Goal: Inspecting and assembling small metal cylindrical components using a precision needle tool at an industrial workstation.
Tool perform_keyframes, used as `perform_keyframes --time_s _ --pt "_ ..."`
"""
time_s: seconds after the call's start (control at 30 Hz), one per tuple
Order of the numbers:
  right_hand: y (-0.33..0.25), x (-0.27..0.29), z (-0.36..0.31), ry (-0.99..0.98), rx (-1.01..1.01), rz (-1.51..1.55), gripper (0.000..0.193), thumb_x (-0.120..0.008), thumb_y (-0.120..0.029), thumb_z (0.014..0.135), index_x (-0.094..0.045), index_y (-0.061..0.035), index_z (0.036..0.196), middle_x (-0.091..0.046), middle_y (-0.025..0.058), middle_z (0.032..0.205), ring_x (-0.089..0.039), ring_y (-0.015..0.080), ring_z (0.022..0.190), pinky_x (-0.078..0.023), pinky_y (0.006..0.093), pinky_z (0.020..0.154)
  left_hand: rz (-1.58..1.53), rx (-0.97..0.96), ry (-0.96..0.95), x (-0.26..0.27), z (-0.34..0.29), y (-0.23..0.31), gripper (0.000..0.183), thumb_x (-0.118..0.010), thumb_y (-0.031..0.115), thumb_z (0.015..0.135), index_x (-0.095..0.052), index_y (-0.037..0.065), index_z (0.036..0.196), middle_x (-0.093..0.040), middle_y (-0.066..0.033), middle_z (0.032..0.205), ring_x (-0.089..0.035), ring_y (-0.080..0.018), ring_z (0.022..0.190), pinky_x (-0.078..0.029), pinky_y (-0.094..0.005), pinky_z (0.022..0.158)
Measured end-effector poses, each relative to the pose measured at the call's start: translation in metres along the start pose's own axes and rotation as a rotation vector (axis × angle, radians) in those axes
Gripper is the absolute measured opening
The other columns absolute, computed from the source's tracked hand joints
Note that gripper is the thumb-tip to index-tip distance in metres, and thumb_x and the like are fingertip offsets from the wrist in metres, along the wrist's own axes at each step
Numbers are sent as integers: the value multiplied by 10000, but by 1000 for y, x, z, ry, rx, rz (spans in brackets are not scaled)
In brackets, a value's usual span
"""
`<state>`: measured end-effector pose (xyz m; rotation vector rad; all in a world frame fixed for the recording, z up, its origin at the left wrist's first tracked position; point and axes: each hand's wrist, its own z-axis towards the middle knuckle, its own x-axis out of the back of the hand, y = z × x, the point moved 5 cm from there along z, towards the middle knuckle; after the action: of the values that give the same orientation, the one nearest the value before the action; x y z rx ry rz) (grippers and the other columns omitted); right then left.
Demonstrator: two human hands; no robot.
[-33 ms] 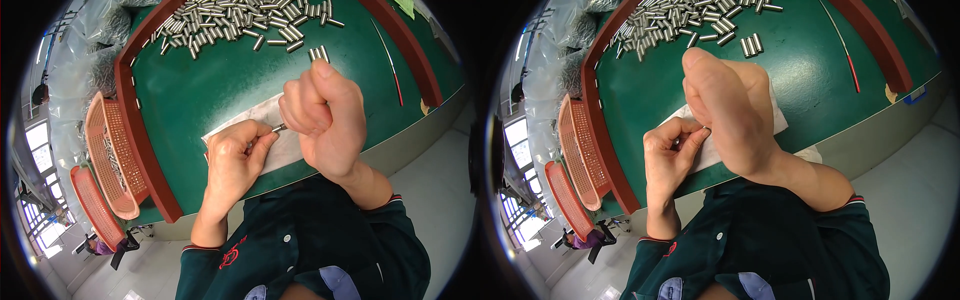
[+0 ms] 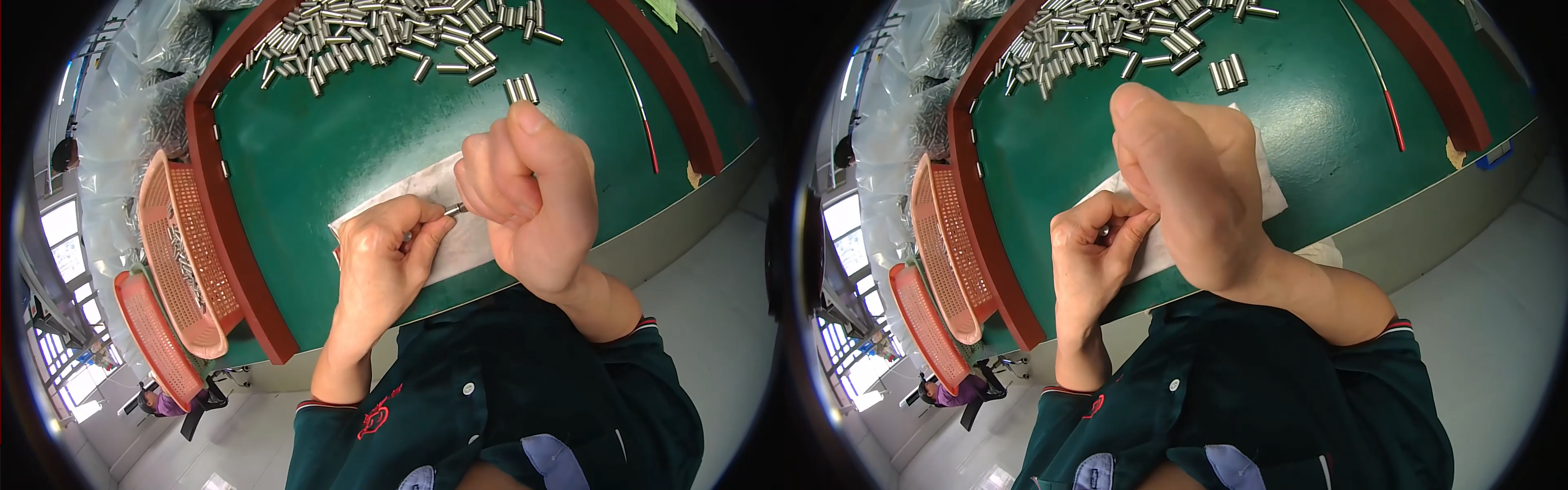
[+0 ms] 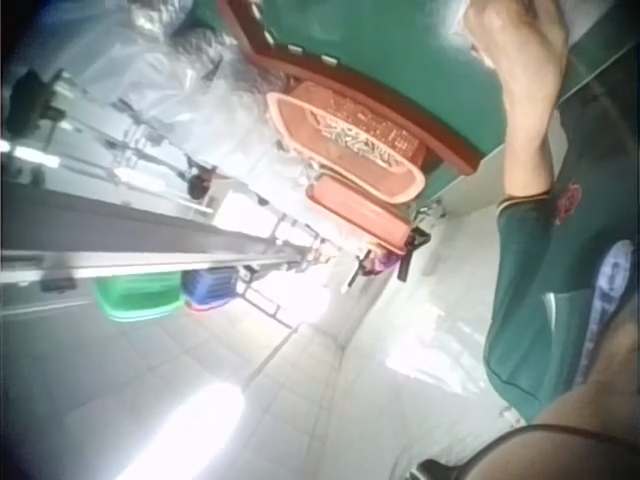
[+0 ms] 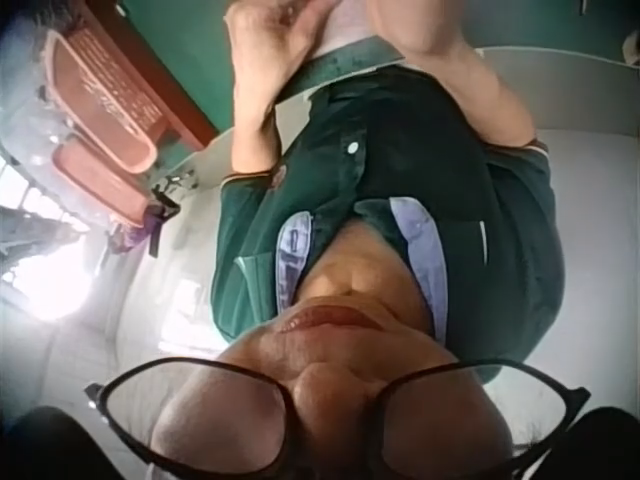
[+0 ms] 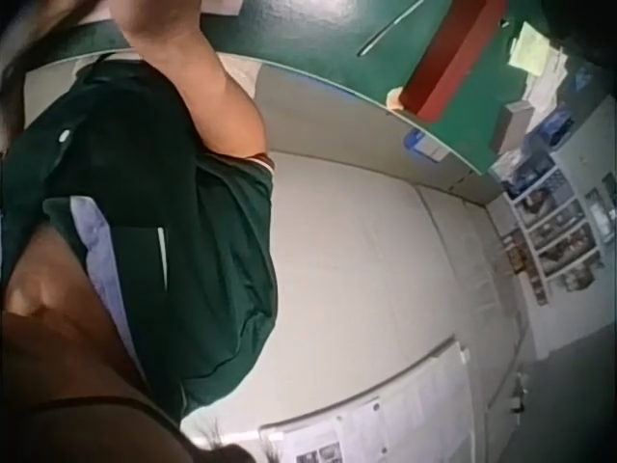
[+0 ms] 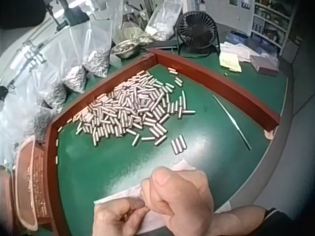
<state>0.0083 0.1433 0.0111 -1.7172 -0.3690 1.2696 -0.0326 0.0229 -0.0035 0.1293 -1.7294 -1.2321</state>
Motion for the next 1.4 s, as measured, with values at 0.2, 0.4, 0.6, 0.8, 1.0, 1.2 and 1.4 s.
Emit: perform_keyframes --time_s 0.2,0.4,0.6,0.8,1.0,1.2,1.4 --pt "1 -5 -5 -86 69 -47 433 -331 -213 911 -260 -114 495 -234 -31 430 -194 66 398 -160 241 400 -34 3 -22 0 1 0 71 -647 1 684 -578 -3 667 -495 -93 518 -460 -204 431 -362 -300 429" --pt "1 -16 -11 -127 154 -126 406 -351 -167 892 -250 -88 507 -224 -22 444 -196 73 418 -164 259 425 -14 -85 2 4 -1 6 82 -641 10 697 -571 -1 656 -500 -106 522 -473 -214 433 -368 -308 430" --pt "2 1 -2 -84 73 -29 416 -301 -194 911 -257 -111 506 -233 -30 446 -168 74 413 -165 256 415 10 -19 -8 -2 0 2 70 -639 21 710 -573 4 697 -516 -103 527 -474 -219 425 -372 -311 431" --pt "-11 21 -4 -46 100 196 441 -256 -241 920 -251 -134 493 -225 -35 430 -141 83 399 -171 250 414 18 -8 12 2 1 6 89 -648 39 724 -567 2 720 -497 -61 523 -458 -146 435 -356 -260 431" --pt "-5 27 -11 -26 134 204 446 -262 -211 920 -251 -131 481 -233 -30 416 -147 71 381 -147 249 387 -1278 217 -216 5 1 -6 99 -566 109 830 -505 33 847 -537 -93 817 -380 -51 570 -301 -175 447" --pt "-5 31 -11 -61 136 285 414 -331 -176 903 -268 -93 502 -264 -27 434 -188 58 403 -167 237 392 -1287 335 -125 10 24 -2 126 -510 144 860 -514 23 893 -525 -89 780 -455 -102 615 -347 -189 486" --pt "-4 32 -9 -65 139 296 426 -340 -160 900 -259 -85 489 -244 -33 444 -202 61 414 -173 240 401 -913 298 -93 14 69 -3 186 -578 190 838 -533 38 740 -409 47 573 -344 -34 504 -231 -187 434"
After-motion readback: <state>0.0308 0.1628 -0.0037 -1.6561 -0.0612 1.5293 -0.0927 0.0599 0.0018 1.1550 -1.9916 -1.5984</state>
